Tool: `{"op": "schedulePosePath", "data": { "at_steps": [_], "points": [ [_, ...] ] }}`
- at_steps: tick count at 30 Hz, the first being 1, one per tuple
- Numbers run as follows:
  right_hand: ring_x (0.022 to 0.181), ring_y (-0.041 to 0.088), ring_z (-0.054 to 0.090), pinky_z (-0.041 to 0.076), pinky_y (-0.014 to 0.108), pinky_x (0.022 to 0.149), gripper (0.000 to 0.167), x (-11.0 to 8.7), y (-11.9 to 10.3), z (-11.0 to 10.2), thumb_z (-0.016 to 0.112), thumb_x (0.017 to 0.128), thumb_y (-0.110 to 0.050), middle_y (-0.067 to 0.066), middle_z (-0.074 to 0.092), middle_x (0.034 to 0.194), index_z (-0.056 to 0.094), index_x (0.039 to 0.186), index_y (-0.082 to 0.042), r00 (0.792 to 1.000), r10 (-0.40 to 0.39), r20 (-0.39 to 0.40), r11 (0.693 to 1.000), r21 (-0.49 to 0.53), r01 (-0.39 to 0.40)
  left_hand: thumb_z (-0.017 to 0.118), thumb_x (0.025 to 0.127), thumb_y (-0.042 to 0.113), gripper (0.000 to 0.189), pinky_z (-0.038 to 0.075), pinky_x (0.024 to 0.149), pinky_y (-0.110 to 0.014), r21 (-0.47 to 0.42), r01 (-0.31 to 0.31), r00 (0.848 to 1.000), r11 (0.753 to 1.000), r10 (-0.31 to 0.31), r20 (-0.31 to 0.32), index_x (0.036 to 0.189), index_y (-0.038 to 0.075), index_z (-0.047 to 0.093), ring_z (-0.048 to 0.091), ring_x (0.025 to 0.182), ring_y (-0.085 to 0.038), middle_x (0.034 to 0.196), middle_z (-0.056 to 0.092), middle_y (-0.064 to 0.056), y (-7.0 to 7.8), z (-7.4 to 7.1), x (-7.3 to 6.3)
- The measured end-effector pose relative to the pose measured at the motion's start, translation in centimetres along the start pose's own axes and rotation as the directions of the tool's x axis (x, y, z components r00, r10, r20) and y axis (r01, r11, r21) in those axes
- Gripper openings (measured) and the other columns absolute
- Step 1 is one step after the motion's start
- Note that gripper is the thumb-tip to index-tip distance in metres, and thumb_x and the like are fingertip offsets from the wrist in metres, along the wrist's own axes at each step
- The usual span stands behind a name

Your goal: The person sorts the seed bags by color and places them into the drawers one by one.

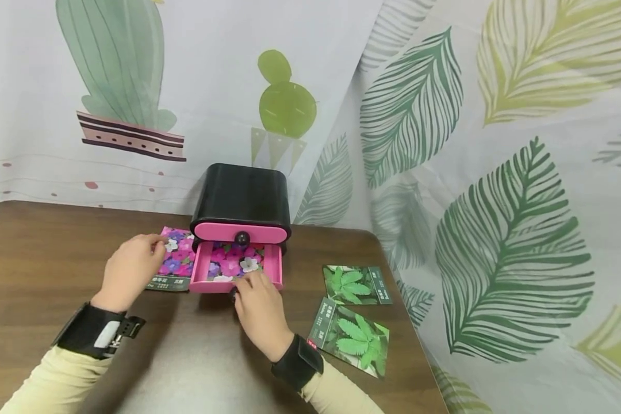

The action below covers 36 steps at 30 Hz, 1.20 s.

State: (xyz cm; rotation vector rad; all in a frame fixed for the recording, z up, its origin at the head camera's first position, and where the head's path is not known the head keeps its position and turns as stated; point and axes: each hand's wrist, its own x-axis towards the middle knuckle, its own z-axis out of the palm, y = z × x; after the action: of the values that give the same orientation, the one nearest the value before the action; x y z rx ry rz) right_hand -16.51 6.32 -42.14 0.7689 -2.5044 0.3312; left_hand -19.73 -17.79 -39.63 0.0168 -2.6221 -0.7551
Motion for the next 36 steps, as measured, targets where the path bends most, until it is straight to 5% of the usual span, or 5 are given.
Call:
{"op": "schedulePosePath", "data": {
  "at_steps": [6,14,20,26,36],
  "points": [
    [0.091,0.013,0.057,0.053,0.021,0.073,0.023,-0.7,-0.9,1.0,0.069,0.083,-0.013,0.003,0.059,0.098,0.068,0.105,-0.008,0.998,-0.054,0.021,0.996,-0.064,0.055,0.042,0.09,0.007,0.029,0.045,0.057,-0.05,-0.02,0.026,0.996,0.999,-0.024,0.09,0.085,-0.01,0.065,0.054,0.063,-0.029,0.073,0.059,-0.021,-3.0,1.0,0.5],
    [0.09,0.015,0.054,0.052,0.018,0.076,0.024,-0.8,-1.1,1.7,0.07,0.081,-0.012,0.004,0.056,0.099,0.067,0.104,-0.006,0.997,-0.081,0.016,0.993,-0.084,0.082,0.046,0.091,0.009,0.03,0.044,0.064,-0.05,-0.002,0.061,0.977,0.998,-0.059,0.203,0.098,-0.015,0.063,0.055,0.078,-0.041,0.082,0.062,-0.029,-4.3,1.9,1.0],
    [0.084,0.014,0.053,0.051,0.019,0.069,0.018,-0.6,-1.3,1.6,0.071,0.081,-0.015,0.003,0.054,0.093,0.068,0.098,-0.008,0.999,-0.05,0.014,0.994,-0.098,0.052,0.045,0.092,0.016,0.044,0.045,0.072,-0.061,0.043,0.119,0.948,0.992,-0.127,0.293,0.114,-0.022,0.05,0.05,0.089,-0.056,0.1,0.05,-0.045,-5.0,2.0,1.0],
    [0.079,0.014,0.049,0.048,0.02,0.063,0.012,-0.6,-1.6,1.8,0.072,0.081,-0.015,0.002,0.052,0.088,0.066,0.089,-0.008,1.0,-0.003,0.012,0.994,-0.114,0.005,0.046,0.089,0.016,0.045,0.044,0.072,-0.061,0.056,0.182,0.921,0.982,-0.19,0.341,0.11,-0.025,0.045,0.048,0.089,-0.06,0.098,0.042,-0.045,-5.4,2.4,0.9],
    [0.076,0.013,0.046,0.047,0.018,0.06,0.011,-0.4,-1.8,2.0,0.072,0.081,-0.018,0.001,0.05,0.085,0.065,0.083,-0.009,1.0,0.0,-0.015,0.989,-0.145,-0.002,0.059,0.086,0.022,0.066,0.044,0.075,-0.059,0.074,0.364,0.841,0.928,-0.362,0.403,0.112,-0.032,0.031,0.039,0.096,-0.058,0.102,0.029,-0.046,-5.5,3.6,1.1]
  ]
}}
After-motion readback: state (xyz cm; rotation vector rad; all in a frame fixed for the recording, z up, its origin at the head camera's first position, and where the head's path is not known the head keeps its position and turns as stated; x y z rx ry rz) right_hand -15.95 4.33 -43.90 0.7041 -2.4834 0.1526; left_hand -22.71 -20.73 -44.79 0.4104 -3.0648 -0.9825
